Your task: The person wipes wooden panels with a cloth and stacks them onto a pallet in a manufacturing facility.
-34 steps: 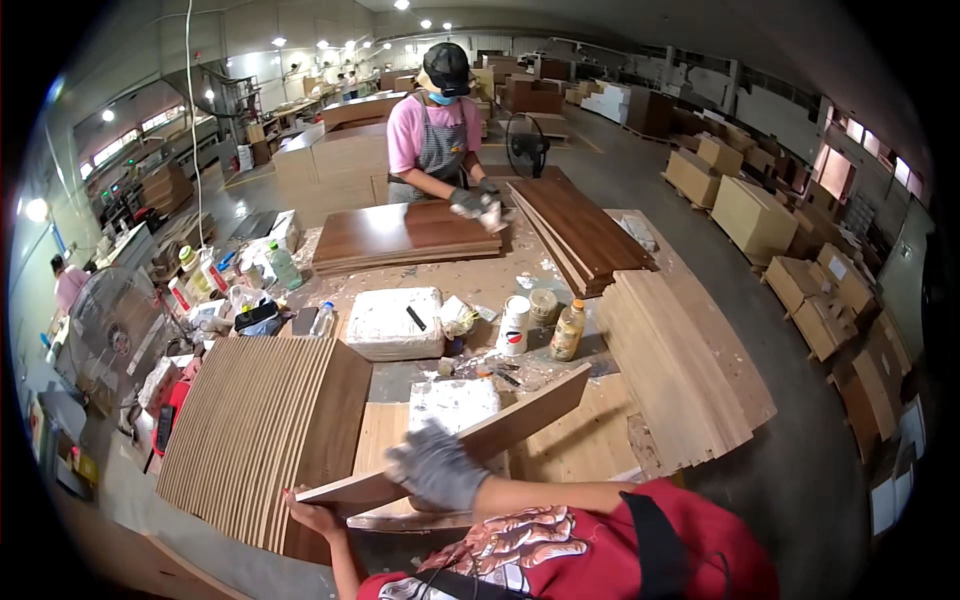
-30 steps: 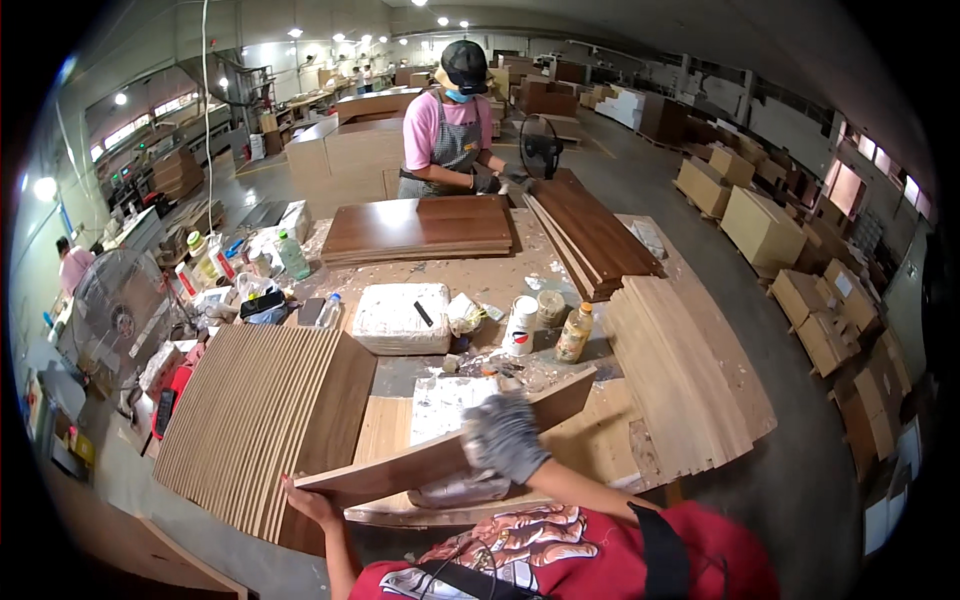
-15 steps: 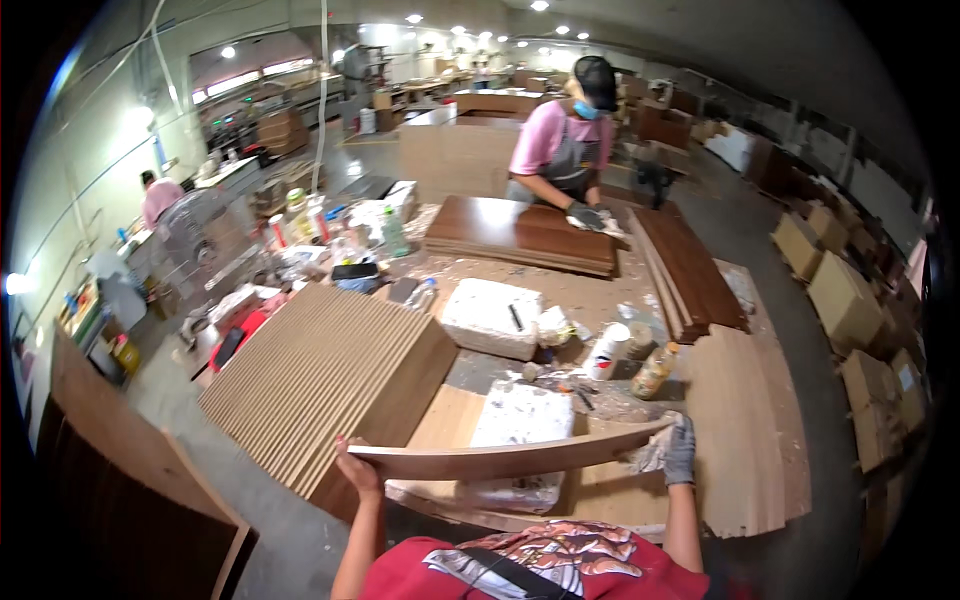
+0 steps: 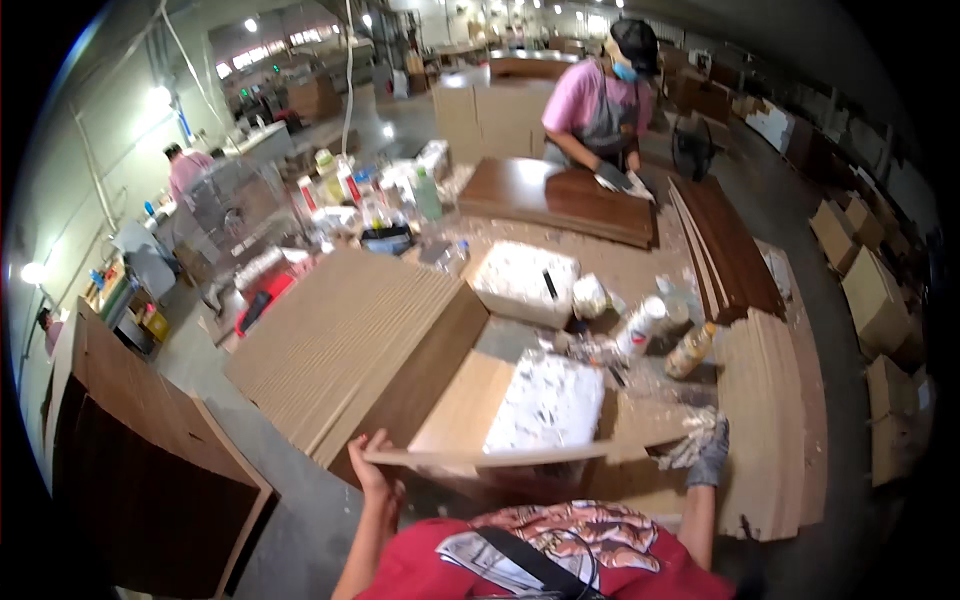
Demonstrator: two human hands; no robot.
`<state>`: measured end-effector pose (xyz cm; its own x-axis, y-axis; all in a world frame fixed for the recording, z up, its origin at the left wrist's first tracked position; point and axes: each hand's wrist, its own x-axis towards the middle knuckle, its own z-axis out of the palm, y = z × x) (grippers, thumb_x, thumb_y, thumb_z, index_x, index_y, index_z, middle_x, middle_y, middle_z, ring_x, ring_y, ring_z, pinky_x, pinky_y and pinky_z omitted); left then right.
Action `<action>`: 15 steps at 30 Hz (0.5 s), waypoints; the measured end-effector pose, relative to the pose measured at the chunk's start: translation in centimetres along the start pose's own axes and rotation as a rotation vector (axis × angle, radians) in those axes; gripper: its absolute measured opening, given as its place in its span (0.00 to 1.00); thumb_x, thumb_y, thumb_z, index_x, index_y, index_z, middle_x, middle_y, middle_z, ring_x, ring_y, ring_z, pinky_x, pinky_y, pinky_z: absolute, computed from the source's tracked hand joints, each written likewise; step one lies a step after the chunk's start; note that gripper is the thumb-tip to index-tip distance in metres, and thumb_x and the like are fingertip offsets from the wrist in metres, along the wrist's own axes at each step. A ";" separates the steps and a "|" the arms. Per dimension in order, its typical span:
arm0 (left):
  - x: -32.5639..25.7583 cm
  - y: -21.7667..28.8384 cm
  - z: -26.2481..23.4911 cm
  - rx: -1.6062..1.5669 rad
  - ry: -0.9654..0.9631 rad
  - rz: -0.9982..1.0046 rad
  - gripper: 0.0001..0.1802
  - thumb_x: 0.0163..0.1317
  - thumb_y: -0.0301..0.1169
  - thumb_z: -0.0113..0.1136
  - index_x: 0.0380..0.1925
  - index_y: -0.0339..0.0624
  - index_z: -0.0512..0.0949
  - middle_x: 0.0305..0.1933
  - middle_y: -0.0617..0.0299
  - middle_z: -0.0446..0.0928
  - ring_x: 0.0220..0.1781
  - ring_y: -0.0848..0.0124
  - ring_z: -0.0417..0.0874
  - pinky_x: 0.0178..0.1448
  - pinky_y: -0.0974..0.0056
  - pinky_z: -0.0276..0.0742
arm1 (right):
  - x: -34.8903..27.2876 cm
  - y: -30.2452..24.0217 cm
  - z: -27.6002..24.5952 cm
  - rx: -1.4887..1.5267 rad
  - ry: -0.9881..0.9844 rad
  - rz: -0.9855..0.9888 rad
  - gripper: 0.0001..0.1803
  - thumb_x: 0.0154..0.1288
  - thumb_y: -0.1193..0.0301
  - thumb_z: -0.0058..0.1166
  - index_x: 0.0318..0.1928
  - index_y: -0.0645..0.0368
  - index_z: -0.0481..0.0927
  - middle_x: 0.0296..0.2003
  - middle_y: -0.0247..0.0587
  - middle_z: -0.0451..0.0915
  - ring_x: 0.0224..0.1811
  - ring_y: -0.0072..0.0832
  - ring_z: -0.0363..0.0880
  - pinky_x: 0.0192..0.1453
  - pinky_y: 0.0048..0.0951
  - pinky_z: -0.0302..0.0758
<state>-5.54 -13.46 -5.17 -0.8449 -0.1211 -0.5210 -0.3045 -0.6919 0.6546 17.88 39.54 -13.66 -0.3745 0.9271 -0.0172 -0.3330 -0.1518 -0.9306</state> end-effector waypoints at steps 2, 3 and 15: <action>2.4 0.5 -4.4 -0.175 -0.389 -0.035 0.24 0.55 0.43 0.44 0.46 0.37 0.73 0.34 0.58 0.72 0.30 0.67 0.71 0.37 0.62 0.70 | -2.4 -2.2 3.3 0.016 -0.003 0.094 0.22 0.70 0.53 0.48 0.53 0.56 0.76 0.49 0.39 0.78 0.51 0.32 0.75 0.58 0.35 0.72; 4.0 0.4 -6.9 -0.270 -0.701 -0.100 0.25 0.52 0.39 0.44 0.47 0.36 0.73 0.44 0.51 0.76 0.39 0.61 0.76 0.48 0.57 0.76 | -3.0 -2.8 4.1 0.030 -0.004 0.165 0.23 0.69 0.53 0.49 0.54 0.55 0.76 0.49 0.39 0.78 0.51 0.33 0.75 0.58 0.36 0.72; 3.9 -2.3 -2.7 -0.273 -0.472 0.246 0.36 0.57 0.37 0.40 0.68 0.41 0.59 0.71 0.53 0.63 0.70 0.58 0.64 0.75 0.52 0.56 | -2.7 4.5 -0.4 0.335 0.089 0.407 0.24 0.71 0.53 0.46 0.56 0.58 0.75 0.52 0.40 0.78 0.53 0.36 0.76 0.60 0.38 0.71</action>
<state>-6.95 -14.24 -10.24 -0.9994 -0.0149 -0.0318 -0.0041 -0.8491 0.5282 17.76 36.52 -17.95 -0.4608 0.7935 -0.3974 -0.4395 -0.5931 -0.6746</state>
